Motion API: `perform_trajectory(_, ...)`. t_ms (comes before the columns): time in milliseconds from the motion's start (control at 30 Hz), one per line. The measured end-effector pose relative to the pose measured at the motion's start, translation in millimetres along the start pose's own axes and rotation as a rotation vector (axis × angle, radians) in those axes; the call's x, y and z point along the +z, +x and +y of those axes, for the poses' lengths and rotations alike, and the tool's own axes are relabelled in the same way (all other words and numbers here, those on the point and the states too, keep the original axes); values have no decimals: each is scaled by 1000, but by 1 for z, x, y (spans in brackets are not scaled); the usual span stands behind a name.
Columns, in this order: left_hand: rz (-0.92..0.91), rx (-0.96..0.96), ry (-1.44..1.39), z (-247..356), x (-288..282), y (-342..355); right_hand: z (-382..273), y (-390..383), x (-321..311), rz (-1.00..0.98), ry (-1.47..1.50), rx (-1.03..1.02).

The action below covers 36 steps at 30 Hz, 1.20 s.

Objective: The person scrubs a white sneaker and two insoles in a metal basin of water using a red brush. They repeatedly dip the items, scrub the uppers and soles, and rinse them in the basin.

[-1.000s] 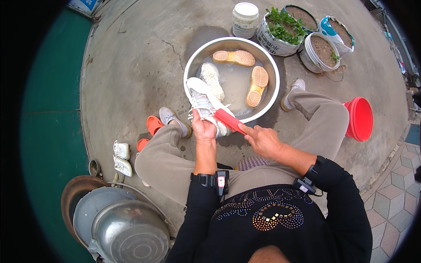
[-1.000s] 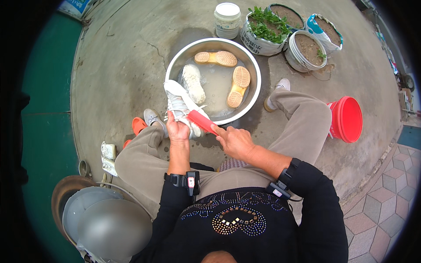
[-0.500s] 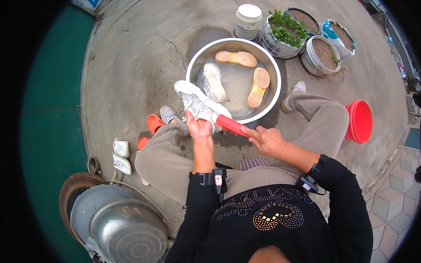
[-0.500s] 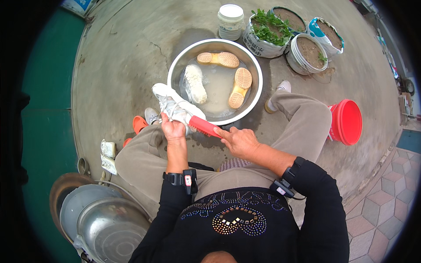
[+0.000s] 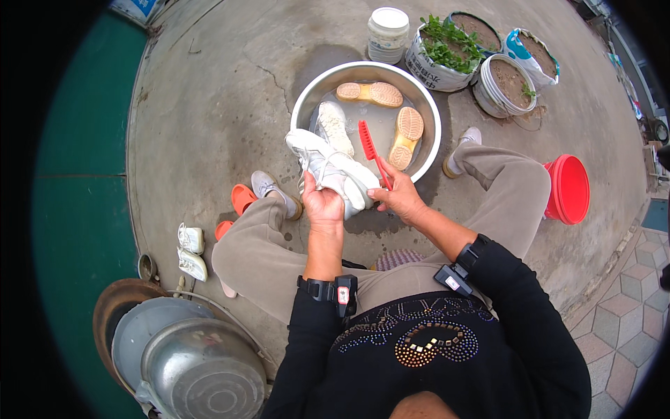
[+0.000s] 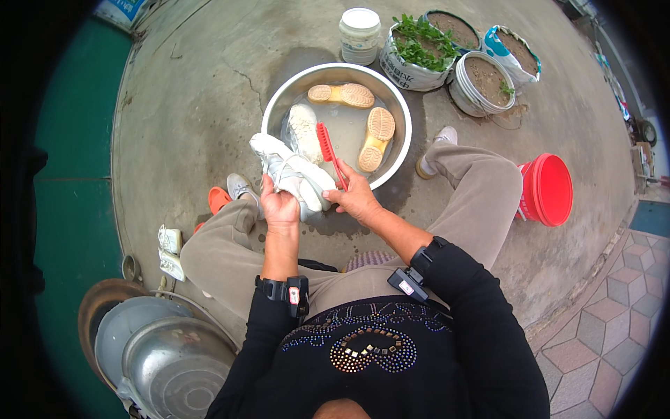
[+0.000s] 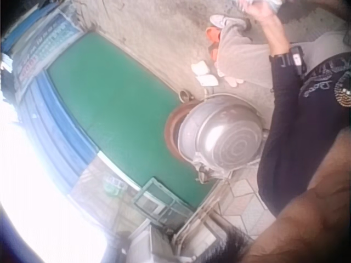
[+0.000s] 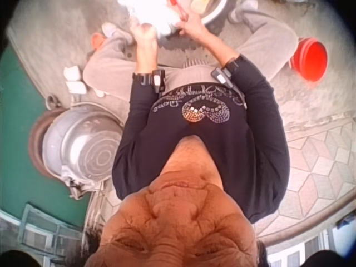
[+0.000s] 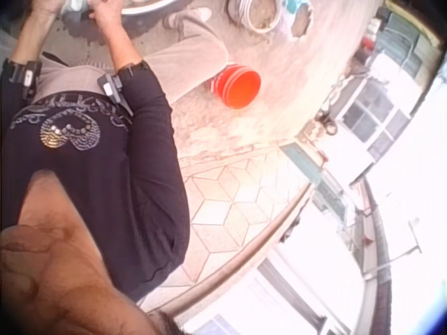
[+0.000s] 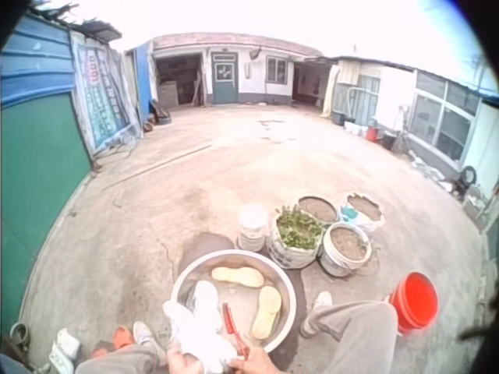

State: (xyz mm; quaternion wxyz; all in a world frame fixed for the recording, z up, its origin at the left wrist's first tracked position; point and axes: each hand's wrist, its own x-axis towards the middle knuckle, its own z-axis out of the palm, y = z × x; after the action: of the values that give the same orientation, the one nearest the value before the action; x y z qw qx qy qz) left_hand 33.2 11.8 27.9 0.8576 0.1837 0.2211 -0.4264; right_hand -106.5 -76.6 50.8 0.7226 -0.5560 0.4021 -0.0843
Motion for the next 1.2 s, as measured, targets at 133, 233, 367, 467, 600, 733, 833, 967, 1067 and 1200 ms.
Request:
perform_trajectory(133,-163,-126,258,-6,3,-7,-12,-1,-4,88,-11,-44)
perform_trajectory(233,-161,-135,559,-16,1,-10,-20,4,-11,127,-100,-149)
perform_trajectory(367,-78,-183,670,-24,-9,-8,-22,16,-16,110,-310,-198)
perform_trajectory(467,-51,-220,520,-23,-15,-3,-18,19,-16,171,-444,-417)
perform_trajectory(600,-115,-245,277,-17,-15,2,-13,3,-18,312,-742,-693)
perform_trajectory(733,-84,-211,223,-16,-12,3,-7,-26,-19,113,-1049,-627)
perform_trajectory(833,15,-174,257,-16,-13,5,-4,-36,-21,66,-1264,-720)
perform_trajectory(967,79,-151,210,-4,-18,10,3,-40,-36,8,-1369,-746)
perform_trajectory(1067,59,-207,168,3,-21,15,11,-42,-53,-5,-1376,-700)
perform_trajectory(1200,87,-160,35,13,-21,16,12,-45,-72,122,-1211,-561)
